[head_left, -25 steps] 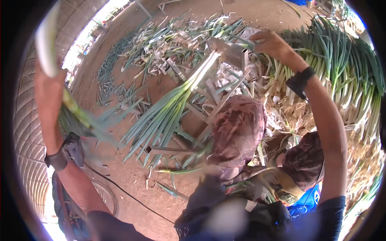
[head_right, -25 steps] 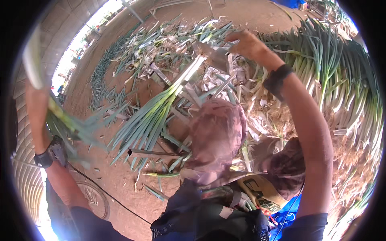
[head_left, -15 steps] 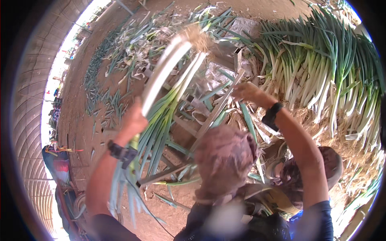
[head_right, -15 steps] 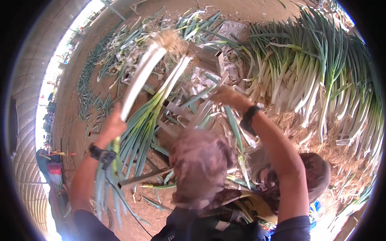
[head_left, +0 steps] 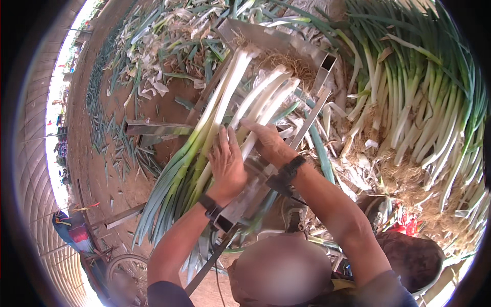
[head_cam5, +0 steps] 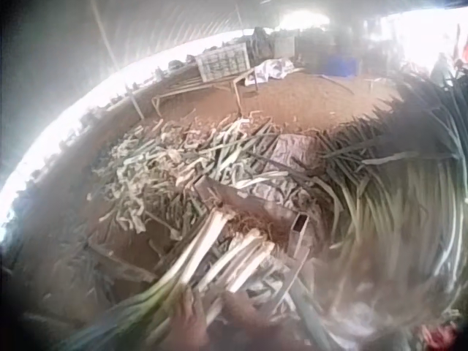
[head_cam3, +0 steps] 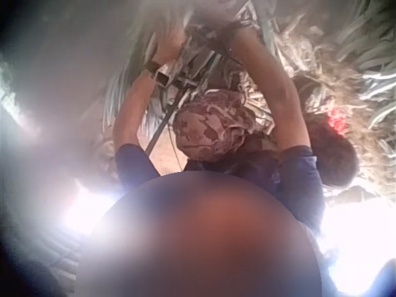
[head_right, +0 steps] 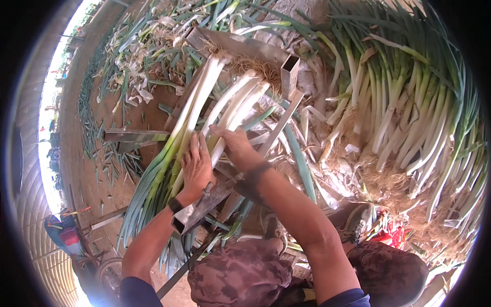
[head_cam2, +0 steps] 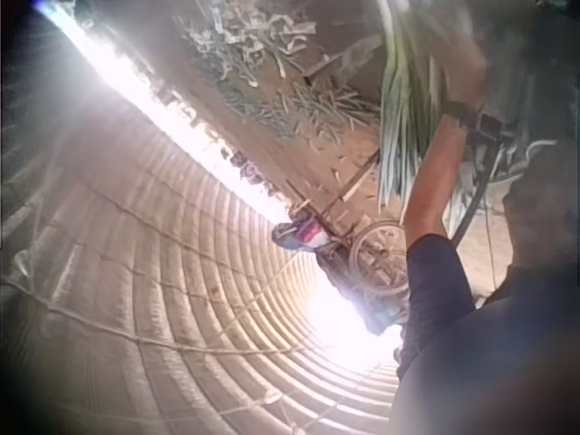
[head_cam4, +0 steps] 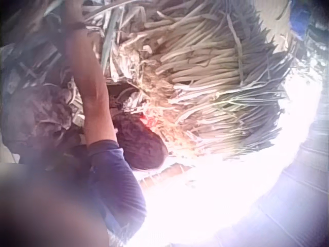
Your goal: The person repeatedly picks up green onions, removes the root ends and outer leaves by hand, and places the trimmed stalks into a metal frame. The process continues throughout the clip with consistent hand motions.
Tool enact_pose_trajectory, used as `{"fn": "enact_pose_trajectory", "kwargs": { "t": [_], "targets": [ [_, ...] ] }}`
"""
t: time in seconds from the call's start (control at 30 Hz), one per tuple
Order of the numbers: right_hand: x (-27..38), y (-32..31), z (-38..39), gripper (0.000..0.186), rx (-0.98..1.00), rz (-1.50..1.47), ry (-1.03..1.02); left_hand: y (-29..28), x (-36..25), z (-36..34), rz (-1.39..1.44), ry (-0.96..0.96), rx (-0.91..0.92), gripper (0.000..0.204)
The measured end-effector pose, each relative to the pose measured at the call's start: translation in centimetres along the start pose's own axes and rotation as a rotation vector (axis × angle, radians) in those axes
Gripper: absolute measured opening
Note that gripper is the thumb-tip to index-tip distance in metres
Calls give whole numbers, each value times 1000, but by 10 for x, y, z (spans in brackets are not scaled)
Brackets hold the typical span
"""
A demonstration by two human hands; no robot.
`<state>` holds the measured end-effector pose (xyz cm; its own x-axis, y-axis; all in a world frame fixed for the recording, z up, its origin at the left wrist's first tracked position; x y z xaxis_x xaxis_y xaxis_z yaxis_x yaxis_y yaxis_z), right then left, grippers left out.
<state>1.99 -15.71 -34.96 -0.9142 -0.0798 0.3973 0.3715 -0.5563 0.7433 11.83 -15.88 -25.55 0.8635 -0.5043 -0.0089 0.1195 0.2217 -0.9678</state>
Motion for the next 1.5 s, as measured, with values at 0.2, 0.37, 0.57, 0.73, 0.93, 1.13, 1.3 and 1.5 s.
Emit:
{"fn": "enact_pose_trajectory", "kwargs": {
  "t": [0.2, 0.37, 0.57, 0.73, 0.93, 1.13, 1.3, 1.5],
  "targets": [
    [10, -4, -23, 32, -282, 412, -15, -9, 32, 18, 2, -43, 88, 107],
    [10, 13, -49, 34, -146, 459, -48, -18, 55, 3, 4, -93, 5, 115],
    [18, 11, -39, 47, -131, 462, -131, -8, 40, 11, 72, 100, 3, 101],
    [108, 17, 21, 67, -384, 1015, -531, -12, 36, 11, 73, 127, -3, 100],
    [72, 144, -9, 59, 355, 2288, -878, -10, 36, 10, 25, 106, 15, 98],
    [68, 103, -15, 62, 270, 2182, -860, -10, 40, 10, 62, 118, 34, 103],
    [61, 109, -22, 67, 309, 2261, -766, -18, 45, -3, 89, 84, -69, 106],
    [74, 77, 34, 68, 62, 1786, -784, -8, 42, -7, 42, 17, -23, 113]
  ]
}}
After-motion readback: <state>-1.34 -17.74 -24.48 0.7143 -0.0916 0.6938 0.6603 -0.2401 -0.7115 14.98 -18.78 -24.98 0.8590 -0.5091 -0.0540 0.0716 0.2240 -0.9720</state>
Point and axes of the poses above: each hand's wrist, its own z-axis away from the middle knuckle, its own y-axis out of the palm, x = y × z, the point moved 10 cm from there along -z, towards the middle knuckle, and after that the axes turned 8 degrees about -y, right-handed, at the moved point
